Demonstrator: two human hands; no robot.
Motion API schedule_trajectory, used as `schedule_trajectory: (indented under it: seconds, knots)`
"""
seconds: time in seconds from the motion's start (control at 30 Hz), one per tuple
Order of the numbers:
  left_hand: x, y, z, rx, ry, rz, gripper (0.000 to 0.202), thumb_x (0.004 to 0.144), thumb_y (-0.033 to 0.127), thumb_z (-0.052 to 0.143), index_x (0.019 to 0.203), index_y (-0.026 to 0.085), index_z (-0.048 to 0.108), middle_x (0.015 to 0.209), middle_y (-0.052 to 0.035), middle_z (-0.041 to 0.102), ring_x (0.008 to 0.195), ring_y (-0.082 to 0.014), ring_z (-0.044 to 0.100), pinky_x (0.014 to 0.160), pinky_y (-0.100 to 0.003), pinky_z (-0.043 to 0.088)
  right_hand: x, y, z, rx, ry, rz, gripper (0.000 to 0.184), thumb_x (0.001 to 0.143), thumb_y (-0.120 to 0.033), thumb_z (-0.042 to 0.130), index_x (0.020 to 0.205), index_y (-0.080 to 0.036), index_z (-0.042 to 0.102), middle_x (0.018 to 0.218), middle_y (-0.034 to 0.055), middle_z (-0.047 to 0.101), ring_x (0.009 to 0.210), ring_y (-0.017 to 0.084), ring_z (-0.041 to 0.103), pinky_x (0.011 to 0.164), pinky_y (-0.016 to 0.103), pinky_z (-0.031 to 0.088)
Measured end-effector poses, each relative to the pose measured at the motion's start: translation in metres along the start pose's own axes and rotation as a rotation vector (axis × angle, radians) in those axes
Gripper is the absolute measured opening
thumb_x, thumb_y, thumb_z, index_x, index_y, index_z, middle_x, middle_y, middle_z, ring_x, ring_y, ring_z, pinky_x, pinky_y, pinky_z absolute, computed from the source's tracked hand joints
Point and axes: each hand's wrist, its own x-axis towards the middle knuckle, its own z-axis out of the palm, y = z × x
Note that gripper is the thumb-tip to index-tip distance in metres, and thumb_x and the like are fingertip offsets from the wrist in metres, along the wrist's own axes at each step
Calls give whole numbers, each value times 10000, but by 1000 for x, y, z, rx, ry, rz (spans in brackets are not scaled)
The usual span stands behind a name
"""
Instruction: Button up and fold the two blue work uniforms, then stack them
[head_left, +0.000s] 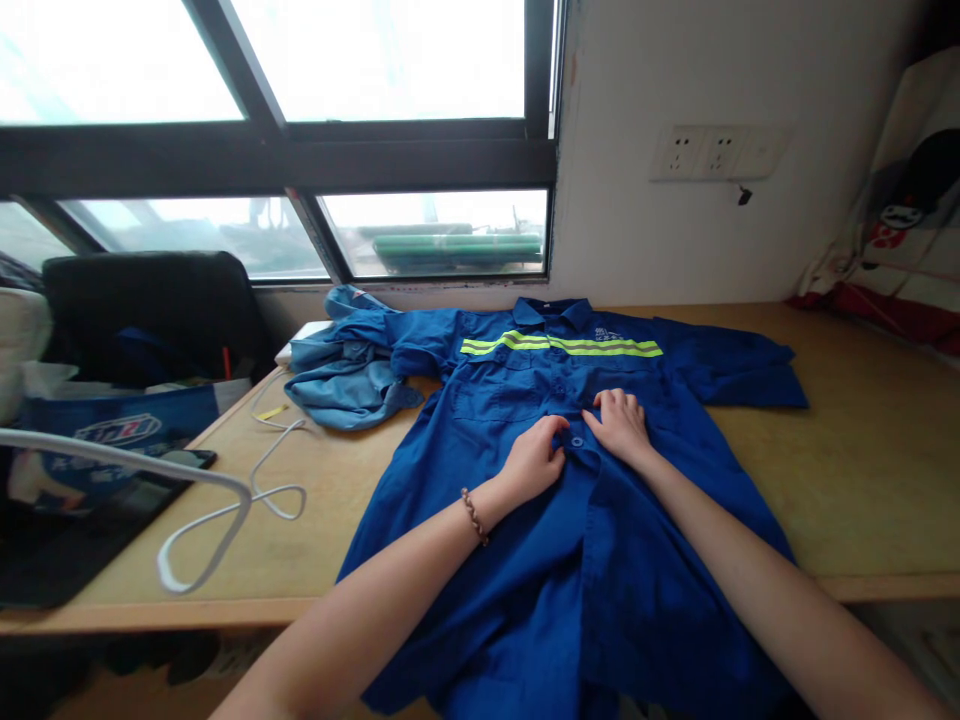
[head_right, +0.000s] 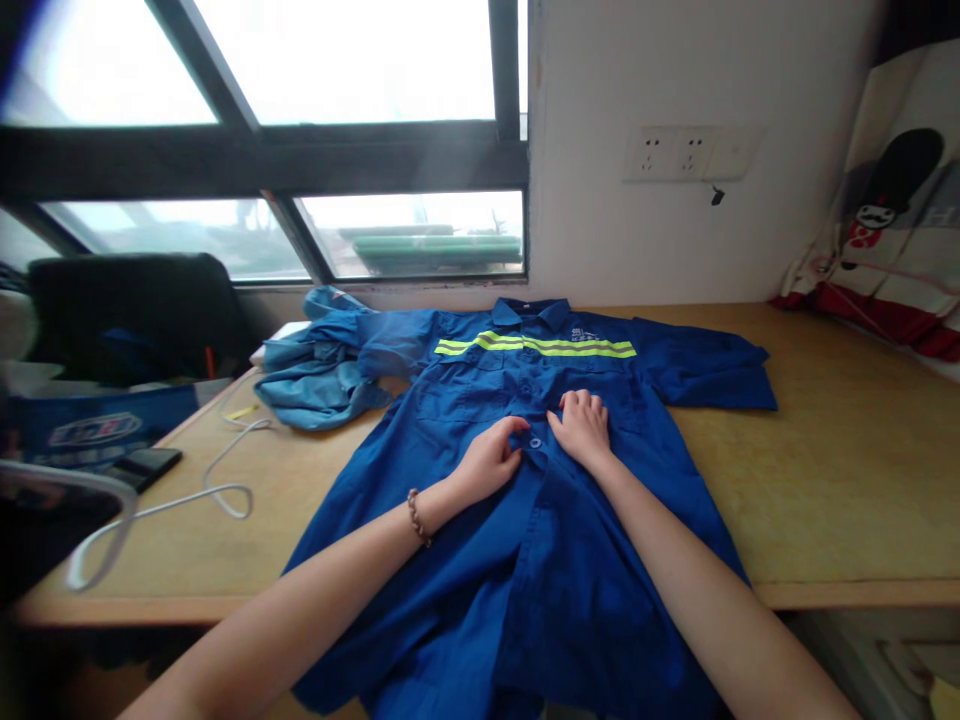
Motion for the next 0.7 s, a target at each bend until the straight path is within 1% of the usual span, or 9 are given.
schedule_trajectory:
  seconds: [0.1, 0.17, 0.27, 0.33, 0.4, 0.5, 0.57, 0.63, 0.7]
  knots:
    - [6, -2, -2, 85, 29, 61, 415, 688, 116, 526, 1089, 220, 510, 1083, -63, 546, 951, -212, 532, 874, -308, 390, 22, 12, 7, -24, -44, -95, 286, 784, -465, 461, 888, -205, 515, 969, 89, 531, 931, 252, 445, 755, 350, 338]
    - [12, -4, -2, 84, 14, 49, 447, 698, 132, 537, 1134, 219, 493, 1133, -66, 534, 1042, -229, 489, 938, -324, 342, 40, 20, 6, -15, -96, -166, 272, 802, -452, 445, 865, -200, 525, 951, 83, 542, 913, 237, 454, 754, 333, 341]
    - [25, -11, -3, 109, -5, 13, 495, 715, 166, 551, 1197, 217, 453, 1161, -71, 534, 1062, -244, 484, 967, -345, 310, 62, 26, 2, -41, -120, -228, 239, 835, -371, 417, 842, -168, 543, 925, 100, 554, 884, 221, 468, 757, 312, 340]
    - [35, -15, -5, 174, -8, 15, 500, 730, 184, 545, 1218, 212, 442, 1165, -81, 538, 1055, -250, 496, 968, -351, 307, 70, 24, -1, -90, -66, -239, 241, 851, -317, 386, 829, -144, 552, 907, 124, 559, 884, 226, 471, 768, 311, 334]
    - [45, -19, -8, 264, -15, 53, 473, 754, 196, 519, 1221, 204, 446, 1177, -92, 534, 1052, -250, 504, 962, -353, 313, 71, 18, -6, -115, 28, -241, 270, 866, -279, 338, 807, -133, 558, 886, 141, 563, 888, 233, 471, 782, 317, 326]
    - [58, -23, -14, 371, -41, 126, 439, 782, 201, 482, 1220, 195, 450, 1201, -98, 521, 1056, -245, 508, 953, -350, 321, 57, 3, -19, -22, 172, -211, 318, 880, -251, 282, 758, -141, 554, 835, 136, 564, 871, 226, 480, 789, 316, 328]
    - [65, -24, -17, 398, -55, 136, 433, 784, 195, 481, 1216, 196, 453, 1211, -92, 516, 1068, -238, 502, 959, -342, 313, 33, -11, -33, 117, 211, -199, 322, 883, -264, 280, 734, -158, 545, 796, 109, 563, 820, 204, 499, 760, 300, 348]
    - [68, -24, -18, 395, -67, 108, 434, 779, 184, 487, 1212, 200, 456, 1224, -82, 507, 1086, -231, 490, 974, -333, 297, -2, -25, -48, 263, 154, -218, 300, 880, -292, 306, 735, -174, 541, 755, 71, 562, 733, 176, 516, 700, 281, 376]
    - [69, -23, -17, 365, -72, 65, 440, 772, 168, 492, 1209, 203, 456, 1237, -77, 496, 1100, -228, 480, 987, -329, 281, -48, -37, -61, 355, 16, -255, 228, 856, -315, 375, 783, -189, 550, 749, 44, 573, 703, 167, 529, 676, 279, 402]
